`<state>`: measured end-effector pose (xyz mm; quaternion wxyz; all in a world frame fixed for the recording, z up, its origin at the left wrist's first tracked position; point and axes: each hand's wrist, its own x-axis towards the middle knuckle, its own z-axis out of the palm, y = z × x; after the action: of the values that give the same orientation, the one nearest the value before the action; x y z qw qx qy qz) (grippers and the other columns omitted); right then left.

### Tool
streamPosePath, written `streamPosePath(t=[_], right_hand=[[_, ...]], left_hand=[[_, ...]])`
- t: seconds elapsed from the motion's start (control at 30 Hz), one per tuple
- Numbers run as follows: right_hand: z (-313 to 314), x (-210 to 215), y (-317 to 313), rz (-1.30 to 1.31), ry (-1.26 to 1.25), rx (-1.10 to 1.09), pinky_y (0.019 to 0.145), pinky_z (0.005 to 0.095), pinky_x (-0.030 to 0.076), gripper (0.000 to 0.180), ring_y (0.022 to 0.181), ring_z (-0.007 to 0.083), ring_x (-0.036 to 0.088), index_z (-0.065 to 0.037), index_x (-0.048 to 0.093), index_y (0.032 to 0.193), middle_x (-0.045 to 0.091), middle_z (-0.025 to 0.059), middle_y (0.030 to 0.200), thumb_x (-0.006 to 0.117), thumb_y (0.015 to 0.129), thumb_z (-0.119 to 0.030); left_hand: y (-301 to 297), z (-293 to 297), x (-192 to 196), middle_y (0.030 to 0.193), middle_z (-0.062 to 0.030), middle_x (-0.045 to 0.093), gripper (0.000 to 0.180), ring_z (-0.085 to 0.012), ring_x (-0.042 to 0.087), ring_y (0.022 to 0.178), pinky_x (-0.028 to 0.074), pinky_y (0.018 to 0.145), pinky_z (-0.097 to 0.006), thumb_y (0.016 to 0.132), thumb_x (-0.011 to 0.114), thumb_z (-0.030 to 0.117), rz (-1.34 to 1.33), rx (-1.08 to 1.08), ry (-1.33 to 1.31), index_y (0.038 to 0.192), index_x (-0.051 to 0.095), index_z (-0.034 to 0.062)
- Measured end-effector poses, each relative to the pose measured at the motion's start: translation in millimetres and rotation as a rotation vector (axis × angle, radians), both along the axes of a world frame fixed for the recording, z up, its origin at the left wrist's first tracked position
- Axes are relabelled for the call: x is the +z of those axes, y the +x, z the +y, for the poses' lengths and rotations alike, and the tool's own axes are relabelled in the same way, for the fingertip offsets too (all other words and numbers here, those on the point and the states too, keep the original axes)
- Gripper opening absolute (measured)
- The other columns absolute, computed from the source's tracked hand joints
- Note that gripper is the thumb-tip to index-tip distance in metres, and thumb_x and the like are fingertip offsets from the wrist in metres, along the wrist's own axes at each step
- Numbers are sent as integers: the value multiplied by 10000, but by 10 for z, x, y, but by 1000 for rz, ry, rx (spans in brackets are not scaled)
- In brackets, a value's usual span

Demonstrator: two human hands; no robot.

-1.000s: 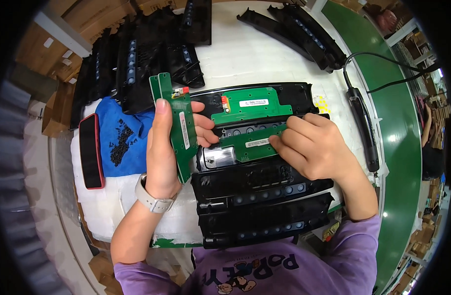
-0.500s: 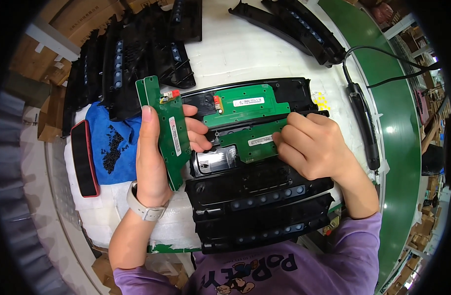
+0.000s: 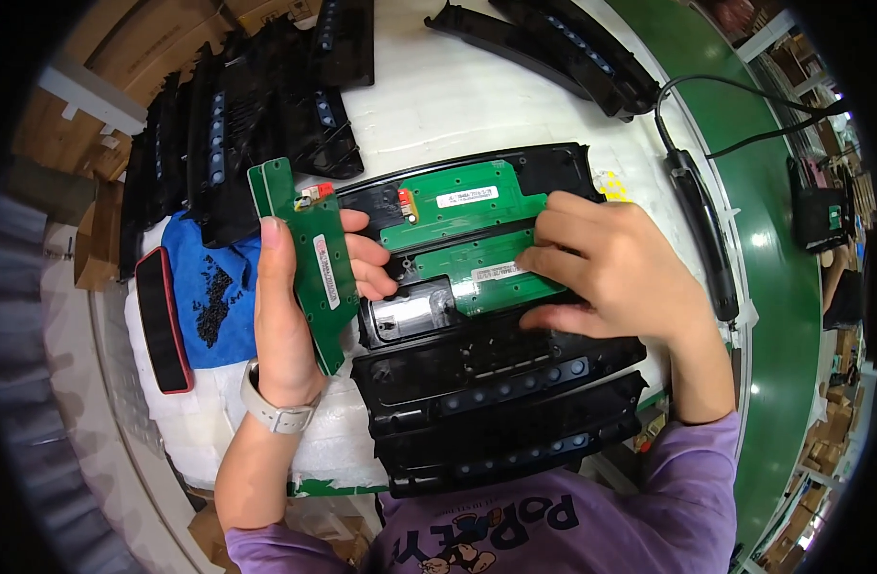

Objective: Assembling electronic circuit boards onto plastic housing components using an electric screwdriver.

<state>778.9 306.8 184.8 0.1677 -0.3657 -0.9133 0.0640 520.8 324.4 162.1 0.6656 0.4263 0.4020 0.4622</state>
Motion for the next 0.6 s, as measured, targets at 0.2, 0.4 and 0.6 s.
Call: streamPosePath(t=[0.2, 0.4, 0.6], right_hand=[[13, -28, 14, 30, -41, 10, 520, 328, 453, 246, 705, 207, 540, -38, 581, 684, 502, 43, 703, 734, 592, -206], [-26, -62, -18, -27, -50, 21, 509, 343, 450, 244, 660, 227, 548, -39, 534, 617, 507, 48, 641, 727, 616, -188], [-51, -84, -17, 8, -33, 9, 509, 356, 449, 248, 646, 231, 553, -31, 530, 608, 515, 59, 641, 728, 615, -180]], left_hand=[[-4, 13, -18, 816, -133, 614, 674, -185, 616, 664, 495, 635, -266, 936, 234, 537, 0, -10, 8, 1072, 490, -71], [10, -1, -1, 819, -138, 612, 653, -189, 615, 669, 495, 636, -268, 945, 234, 515, -9, -10, -2, 1067, 493, -72], [17, -9, -4, 833, -134, 613, 648, -183, 621, 702, 494, 666, -262, 948, 252, 503, -35, -43, 100, 1094, 477, -87]])
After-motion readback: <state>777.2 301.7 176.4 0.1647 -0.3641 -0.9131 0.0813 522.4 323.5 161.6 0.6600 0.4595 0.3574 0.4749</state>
